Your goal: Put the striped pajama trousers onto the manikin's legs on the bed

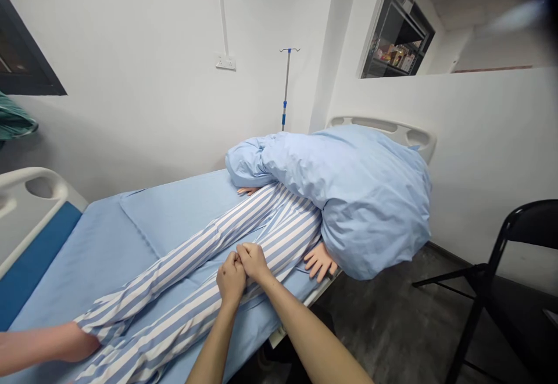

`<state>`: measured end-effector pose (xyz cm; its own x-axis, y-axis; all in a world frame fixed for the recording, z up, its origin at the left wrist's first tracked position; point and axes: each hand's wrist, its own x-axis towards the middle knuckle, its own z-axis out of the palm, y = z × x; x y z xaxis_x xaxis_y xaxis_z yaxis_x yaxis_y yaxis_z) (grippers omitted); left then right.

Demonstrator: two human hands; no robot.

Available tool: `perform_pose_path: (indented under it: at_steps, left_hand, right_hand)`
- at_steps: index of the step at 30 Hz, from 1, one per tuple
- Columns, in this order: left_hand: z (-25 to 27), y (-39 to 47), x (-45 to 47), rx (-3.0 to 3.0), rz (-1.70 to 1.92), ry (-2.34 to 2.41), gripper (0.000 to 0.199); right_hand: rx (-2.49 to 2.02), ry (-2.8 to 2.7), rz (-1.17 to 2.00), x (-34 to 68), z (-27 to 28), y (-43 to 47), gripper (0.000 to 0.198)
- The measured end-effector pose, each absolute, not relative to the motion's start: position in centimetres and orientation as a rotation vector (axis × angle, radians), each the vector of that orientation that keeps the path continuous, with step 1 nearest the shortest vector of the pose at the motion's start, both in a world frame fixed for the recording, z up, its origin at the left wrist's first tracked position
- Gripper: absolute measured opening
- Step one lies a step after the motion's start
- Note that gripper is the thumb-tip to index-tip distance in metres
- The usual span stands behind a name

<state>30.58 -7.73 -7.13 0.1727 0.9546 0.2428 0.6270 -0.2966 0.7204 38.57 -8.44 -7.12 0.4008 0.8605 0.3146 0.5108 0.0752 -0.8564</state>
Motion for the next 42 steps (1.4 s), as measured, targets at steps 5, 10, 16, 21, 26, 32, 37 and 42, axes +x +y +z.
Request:
perform_pose_path:
  at_steps: [5, 10, 16, 21, 26, 32, 37, 42]
  left_hand:
    - [-7.1, -7.6, 30.4, 2.025, 0.909, 1.509, 0.015]
    - [-6.9, -7.8, 30.6, 2.022, 0.895, 1.489, 0.015]
    - [-6.6, -7.3, 30.1, 1.861, 0.941, 1.370, 0.013]
    - [-5.2, -7.0, 31.2, 1.659, 1.058, 1.222, 0.011]
    - [-5.6, -8.0, 33.9, 1.615, 1.041, 1.068, 0.012]
    - [-7.0, -8.1, 34.3, 1.688, 1.023, 1.087, 0.010]
    - [-7.0, -7.6, 33.5, 1.555, 0.952, 0.962, 0.011]
    - [-7.0, -7.7, 33.6, 1.551, 0.988, 1.000, 0.011]
  right_hand:
    - [-1.639, -1.333, 0.356, 39.2, -6.4, -8.5, 0.037]
    - [-1.748, -1.243, 0.178, 43.1, -5.7, -8.8, 0.038]
    - [-1.718, -1.134, 0.199, 44.5, -6.9, -9.2, 0.042]
    - [-1.701, -1.150, 0.212, 44.1, -6.7, -9.4, 0.041]
    - [-1.670, -1.163, 0.225, 44.2, -6.6, -9.5, 0.039]
    - [-1.602, -1.166, 0.323, 45.1, -6.5, -8.9, 0.037]
    - [-1.576, -1.162, 0.279, 48.8, -3.9, -8.9, 0.038]
    - [-1.619, -1.172, 0.231, 51.0, -4.0, -9.1, 0.038]
